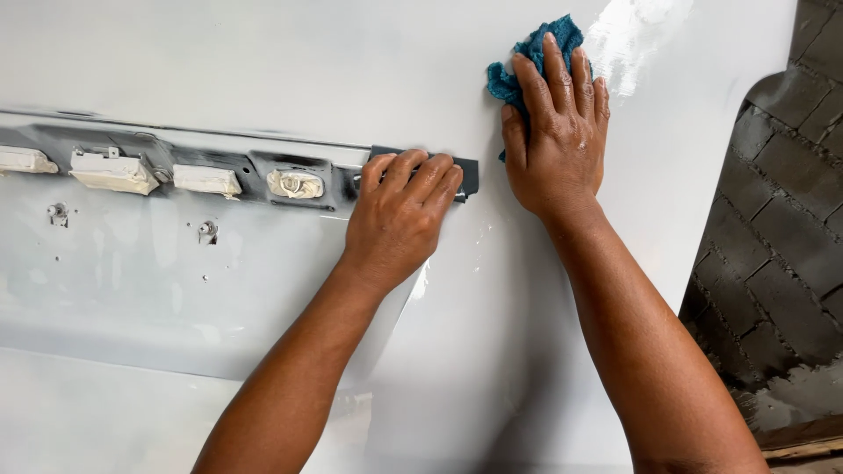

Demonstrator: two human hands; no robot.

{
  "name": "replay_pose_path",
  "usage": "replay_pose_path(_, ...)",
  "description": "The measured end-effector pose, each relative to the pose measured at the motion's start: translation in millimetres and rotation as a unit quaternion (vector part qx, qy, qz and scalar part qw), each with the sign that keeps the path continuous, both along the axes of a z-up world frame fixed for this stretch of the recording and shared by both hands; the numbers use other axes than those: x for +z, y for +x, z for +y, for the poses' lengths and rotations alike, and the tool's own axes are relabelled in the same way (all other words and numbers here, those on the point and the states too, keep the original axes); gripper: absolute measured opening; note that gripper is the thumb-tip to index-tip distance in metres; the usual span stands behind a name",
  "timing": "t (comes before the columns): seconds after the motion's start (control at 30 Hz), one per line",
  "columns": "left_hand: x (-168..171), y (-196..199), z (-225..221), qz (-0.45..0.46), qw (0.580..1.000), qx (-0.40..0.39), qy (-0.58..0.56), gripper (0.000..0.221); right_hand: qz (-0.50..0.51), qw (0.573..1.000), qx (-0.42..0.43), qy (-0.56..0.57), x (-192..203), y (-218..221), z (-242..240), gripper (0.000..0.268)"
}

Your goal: The person scrubs a white car door with a sanding block and a blue cloth. They repeatedly dip the cloth into a bucket of water to rinse it and continue scrubbing the surface.

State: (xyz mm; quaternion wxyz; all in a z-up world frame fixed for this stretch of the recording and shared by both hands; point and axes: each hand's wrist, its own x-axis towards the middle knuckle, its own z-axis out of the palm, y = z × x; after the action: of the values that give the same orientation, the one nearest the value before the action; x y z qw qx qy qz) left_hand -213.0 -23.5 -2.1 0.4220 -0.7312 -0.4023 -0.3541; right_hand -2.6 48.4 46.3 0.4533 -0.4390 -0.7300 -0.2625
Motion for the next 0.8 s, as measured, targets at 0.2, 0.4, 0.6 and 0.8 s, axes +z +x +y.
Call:
replay_pose_path(0.2, 1.4, 5.4, -11.2, -0.016, 1.000, -0.019, -0.007, 0.028, 0.007, 1.000, -0.012, -0.007, 0.9, -0.3, -2.5, 0.048)
replay_pose_path(0.4, -4.3, 20.9, -35.2, -0.020, 0.997, 0.003, -0.073, 0.047, -0.006, 1.000, 0.004, -0.001, 1.7, 1.2, -2.3, 0.048)
replay_pose_path(0.6, -59.3, 0.7, -54.8, -0.114, 0.978, -0.101, -0.141, 0.061, -0.006, 1.000, -0.011, -0.008, -1.5, -0.9, -0.5, 0.048)
replay_pose_path(0.8, -21.7, 8.7, -26.9, -0.138, 0.972, -0.143, -0.127, 0.057, -0.011, 1.000, -0.003, 0.001, 0.9, 3.9, -0.8, 0.047)
